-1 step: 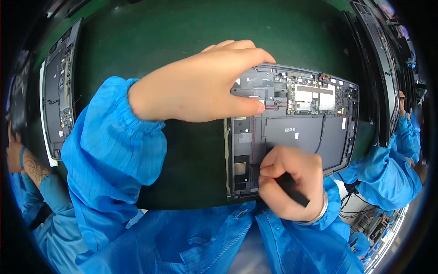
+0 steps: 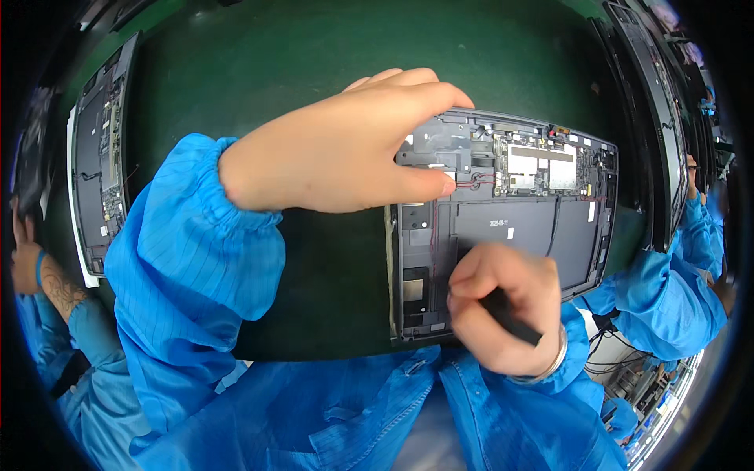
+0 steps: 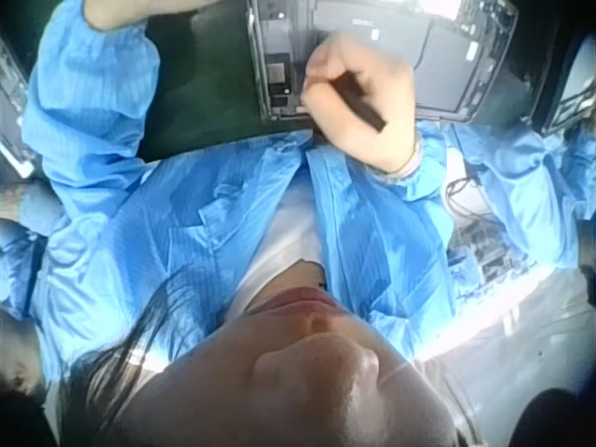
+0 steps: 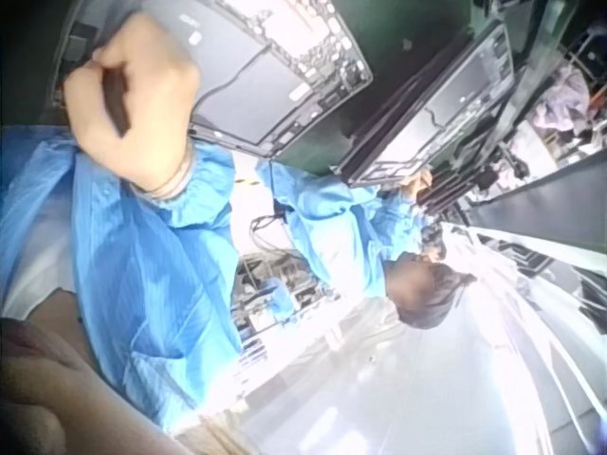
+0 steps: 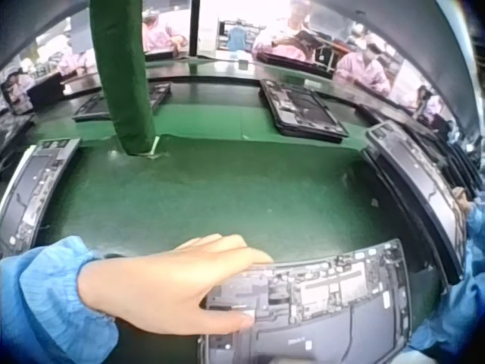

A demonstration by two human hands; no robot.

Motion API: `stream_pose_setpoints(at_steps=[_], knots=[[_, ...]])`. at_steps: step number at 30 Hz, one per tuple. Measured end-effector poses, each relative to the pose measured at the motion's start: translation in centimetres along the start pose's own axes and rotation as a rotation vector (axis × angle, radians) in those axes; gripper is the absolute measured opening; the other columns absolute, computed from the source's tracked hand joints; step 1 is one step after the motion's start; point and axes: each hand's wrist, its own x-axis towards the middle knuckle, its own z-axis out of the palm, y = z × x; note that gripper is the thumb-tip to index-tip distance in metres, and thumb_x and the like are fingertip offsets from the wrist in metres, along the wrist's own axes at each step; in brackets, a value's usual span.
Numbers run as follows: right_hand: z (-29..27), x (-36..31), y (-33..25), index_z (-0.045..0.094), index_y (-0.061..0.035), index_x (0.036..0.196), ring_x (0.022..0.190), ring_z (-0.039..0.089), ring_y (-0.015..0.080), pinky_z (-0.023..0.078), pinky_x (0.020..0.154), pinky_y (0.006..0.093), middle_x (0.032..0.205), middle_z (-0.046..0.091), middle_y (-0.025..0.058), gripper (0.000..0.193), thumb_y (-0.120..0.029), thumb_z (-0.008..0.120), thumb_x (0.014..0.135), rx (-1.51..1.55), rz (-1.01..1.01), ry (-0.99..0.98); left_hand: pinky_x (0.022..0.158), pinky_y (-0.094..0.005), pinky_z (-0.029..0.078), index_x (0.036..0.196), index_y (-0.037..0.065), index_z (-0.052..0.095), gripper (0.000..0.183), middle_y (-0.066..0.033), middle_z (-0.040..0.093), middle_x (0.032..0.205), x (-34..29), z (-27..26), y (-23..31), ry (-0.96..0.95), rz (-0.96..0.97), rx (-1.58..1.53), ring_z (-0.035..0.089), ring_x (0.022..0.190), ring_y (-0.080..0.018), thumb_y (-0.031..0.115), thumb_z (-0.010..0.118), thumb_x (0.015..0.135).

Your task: Connecting internal ribbon cables and components inside a tablet device on a factory assembly line.

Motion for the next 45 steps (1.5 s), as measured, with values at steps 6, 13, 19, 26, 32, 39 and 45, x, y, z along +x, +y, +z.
stream_pose_setpoints(at_steps=[6, 13, 19, 26, 32, 39, 45], knots=[[0.9, 1.9, 0.7, 0.053, 0.0011, 0.086, 0.068, 0.062, 0.014, 0.049, 0.063, 0.0251, 0.083, 0.064, 0.0109, 0.013, 0.008, 0.061, 0.079, -0.055, -0.107, 0.238, 0.095, -0.0351, 0.041, 0.125, -0.001, 0.052, 0.053, -0.0131, 0.054, 0.11, 0.2, 0.4, -0.2, 0.015, 0.006, 0.007, 0.052, 0.108, -0.0281, 0.01, 0.071, 0.078], [1.3, 2.3, 0.7, 0.053, 0.0019, 0.086, 0.065, 0.059, 0.0119, 0.048, 0.061, 0.0243, 0.078, 0.061, 0.0102, 0.013, 0.008, 0.062, 0.079, -0.118, -0.081, 0.276, 0.094, -0.0351, 0.042, 0.125, 0.0, 0.052, 0.052, -0.0134, 0.055, 0.109, -0.1, 0.5, -0.2, 0.03, 0.012, 0.01, 0.052, 0.107, -0.0283, 0.01, 0.07, 0.078], [1.6, 2.2, 0.2, 0.053, -0.0004, 0.08, 0.053, 0.055, 0.0102, 0.044, 0.051, 0.0256, 0.064, 0.056, 0.0089, 0.013, 0.004, 0.065, 0.079, -0.274, -0.067, 0.27, 0.093, -0.0349, 0.042, 0.125, -0.001, 0.051, 0.051, -0.0131, 0.054, 0.108, -0.5, 0.1, -0.1, 0.011, 0.018, 0.017, 0.052, 0.107, -0.0279, 0.01, 0.07, 0.079], [2.5, -1.4, -0.5, 0.056, -0.0025, 0.076, 0.044, 0.057, 0.0209, 0.043, 0.045, 0.0292, 0.053, 0.053, 0.0089, 0.015, 0.001, 0.071, 0.076, -0.359, -0.014, 0.248, 0.094, -0.0345, 0.042, 0.126, -0.001, 0.051, 0.052, -0.0129, 0.055, 0.109, -0.3, 0.2, -0.2, -0.007, 0.019, 0.004, 0.052, 0.108, -0.027, 0.011, 0.071, 0.08], [1.9, -2.4, -0.4, 0.058, -0.0004, 0.077, 0.046, 0.058, 0.025, 0.045, 0.045, 0.0324, 0.056, 0.055, 0.0094, 0.015, 0.003, 0.071, 0.071, -0.361, -0.019, 0.146, 0.095, -0.0346, 0.042, 0.126, -0.001, 0.051, 0.052, -0.0129, 0.054, 0.11, -0.1, -0.1, -0.6, -0.025, 0.01, -0.008, 0.052, 0.109, -0.027, 0.013, 0.072, 0.08], [-4.2, -6.9, 3.1, 0.061, -0.0089, 0.079, 0.11, 0.058, 0.0271, 0.036, 0.095, 0.0464, 0.11, 0.07, 0.008, 0.031, -0.036, 0.076, 0.076, -0.855, -0.378, 0.121, 0.094, -0.0356, 0.041, 0.127, 0.0, 0.051, 0.054, -0.013, 0.055, 0.11, 1.0, -0.4, 0.1, -0.05, -0.016, 0.004, 0.05, 0.108, -0.028, 0.018, 0.072, 0.081], [-5.4, -5.1, 4.9, 0.052, -0.0101, 0.087, 0.134, 0.044, 0.0319, 0.014, 0.111, 0.0542, 0.129, 0.063, 0.0077, 0.039, -0.032, 0.08, 0.072, -0.891, -0.277, 0.223, 0.095, -0.0362, 0.038, 0.132, 0.007, 0.051, 0.052, -0.0078, 0.056, 0.119, 0.1, -3.3, 2.3, 0.268, -0.121, 0.234, 0.046, 0.113, -0.0246, 0.022, 0.069, 0.085]])
